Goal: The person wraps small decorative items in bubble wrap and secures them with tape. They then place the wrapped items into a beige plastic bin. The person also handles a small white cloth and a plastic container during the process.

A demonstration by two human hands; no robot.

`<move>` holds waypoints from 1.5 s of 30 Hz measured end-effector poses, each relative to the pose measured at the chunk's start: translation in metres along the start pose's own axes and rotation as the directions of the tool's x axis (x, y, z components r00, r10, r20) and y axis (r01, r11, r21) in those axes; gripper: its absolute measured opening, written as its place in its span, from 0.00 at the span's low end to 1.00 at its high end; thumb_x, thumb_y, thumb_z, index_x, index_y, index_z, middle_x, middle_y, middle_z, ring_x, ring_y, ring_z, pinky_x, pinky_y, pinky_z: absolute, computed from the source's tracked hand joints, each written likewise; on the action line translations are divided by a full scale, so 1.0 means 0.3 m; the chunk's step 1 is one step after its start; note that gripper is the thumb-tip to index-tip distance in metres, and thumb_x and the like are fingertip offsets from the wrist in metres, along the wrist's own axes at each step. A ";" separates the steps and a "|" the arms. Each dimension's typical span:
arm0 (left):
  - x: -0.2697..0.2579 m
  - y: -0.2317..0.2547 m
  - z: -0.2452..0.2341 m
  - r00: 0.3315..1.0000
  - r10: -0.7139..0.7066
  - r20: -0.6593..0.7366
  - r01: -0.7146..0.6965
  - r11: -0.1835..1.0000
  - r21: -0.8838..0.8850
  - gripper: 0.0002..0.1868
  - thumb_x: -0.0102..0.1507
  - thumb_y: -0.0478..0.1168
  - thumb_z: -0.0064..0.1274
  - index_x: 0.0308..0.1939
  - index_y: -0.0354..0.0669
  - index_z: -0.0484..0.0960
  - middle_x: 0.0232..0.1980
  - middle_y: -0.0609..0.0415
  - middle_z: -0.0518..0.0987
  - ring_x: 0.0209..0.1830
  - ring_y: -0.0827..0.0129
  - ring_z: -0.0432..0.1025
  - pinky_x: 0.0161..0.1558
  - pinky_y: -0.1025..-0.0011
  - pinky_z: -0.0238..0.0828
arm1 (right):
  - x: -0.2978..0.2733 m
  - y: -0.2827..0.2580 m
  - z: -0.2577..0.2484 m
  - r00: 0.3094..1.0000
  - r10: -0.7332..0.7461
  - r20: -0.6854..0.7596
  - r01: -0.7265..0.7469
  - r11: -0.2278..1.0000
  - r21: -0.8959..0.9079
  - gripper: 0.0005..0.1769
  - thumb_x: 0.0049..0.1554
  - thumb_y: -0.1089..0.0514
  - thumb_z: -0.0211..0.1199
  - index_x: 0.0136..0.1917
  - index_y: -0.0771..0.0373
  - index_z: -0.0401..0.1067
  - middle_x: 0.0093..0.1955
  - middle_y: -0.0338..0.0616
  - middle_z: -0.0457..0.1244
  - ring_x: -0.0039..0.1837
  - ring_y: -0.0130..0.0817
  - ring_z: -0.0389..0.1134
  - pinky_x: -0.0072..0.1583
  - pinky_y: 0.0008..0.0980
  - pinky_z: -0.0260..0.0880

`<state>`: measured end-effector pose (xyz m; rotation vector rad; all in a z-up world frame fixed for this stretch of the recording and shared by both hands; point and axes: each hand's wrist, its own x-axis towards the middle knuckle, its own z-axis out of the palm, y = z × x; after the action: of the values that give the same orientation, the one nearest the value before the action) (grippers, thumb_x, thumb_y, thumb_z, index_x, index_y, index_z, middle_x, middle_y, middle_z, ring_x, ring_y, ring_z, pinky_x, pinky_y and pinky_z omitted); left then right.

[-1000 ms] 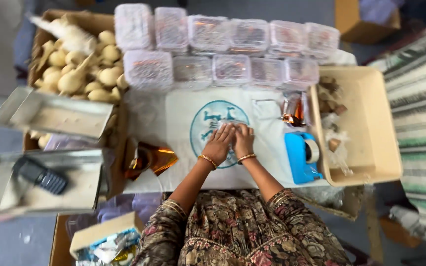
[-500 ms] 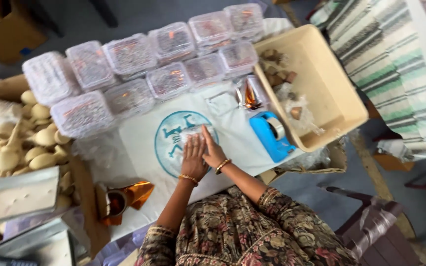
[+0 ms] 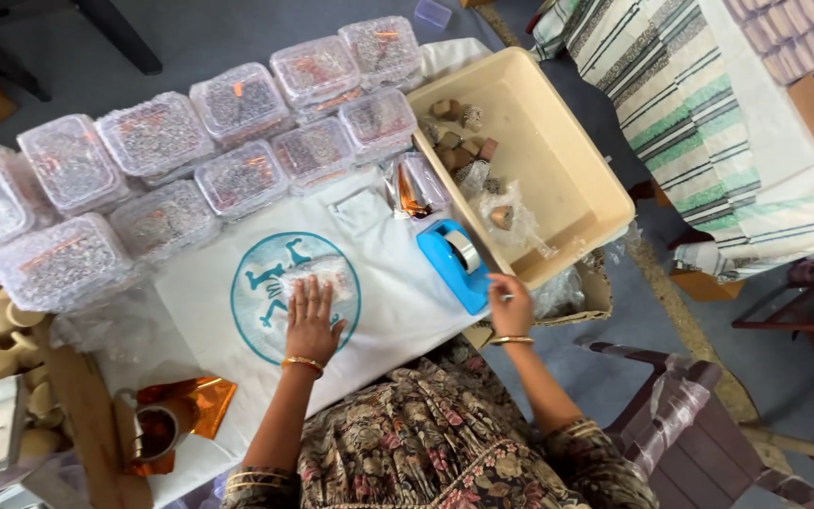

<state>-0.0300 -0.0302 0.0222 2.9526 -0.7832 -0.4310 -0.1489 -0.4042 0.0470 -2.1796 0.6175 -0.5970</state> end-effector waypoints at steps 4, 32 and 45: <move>-0.014 0.020 -0.042 0.999 -0.013 0.029 0.011 0.998 0.058 0.44 0.68 0.65 0.32 0.81 0.48 0.40 0.84 0.43 0.35 0.83 0.48 0.28 0.78 0.56 0.27 | 0.120 0.084 -0.128 0.946 0.194 0.258 -0.174 0.980 -0.100 0.13 0.56 0.59 0.68 0.55 0.59 0.81 0.37 0.37 0.70 0.37 0.23 0.69 0.40 0.26 0.69; -0.005 0.038 -0.035 0.998 -0.061 0.019 0.061 0.998 0.007 0.51 0.63 0.67 0.44 0.81 0.48 0.42 0.84 0.43 0.37 0.83 0.46 0.29 0.79 0.53 0.31 | 0.234 0.205 -0.148 0.489 0.392 0.779 -0.644 0.765 0.019 0.07 0.58 0.62 0.66 0.50 0.64 0.78 0.44 0.42 0.73 0.42 0.24 0.71 0.43 0.23 0.72; -0.008 0.035 -0.024 0.998 -0.059 -0.022 0.059 0.998 -0.029 0.52 0.62 0.67 0.47 0.81 0.48 0.44 0.84 0.43 0.38 0.84 0.46 0.29 0.79 0.53 0.31 | 0.123 0.121 -0.173 0.610 0.559 0.562 -0.693 0.720 0.038 0.11 0.56 0.54 0.70 0.44 0.64 0.80 0.39 0.40 0.72 0.37 0.22 0.71 0.38 0.26 0.70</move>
<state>-0.0349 -0.0383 0.0311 2.9552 -0.6831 -0.4072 -0.1595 -0.4761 0.0570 -1.5967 0.8909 0.2910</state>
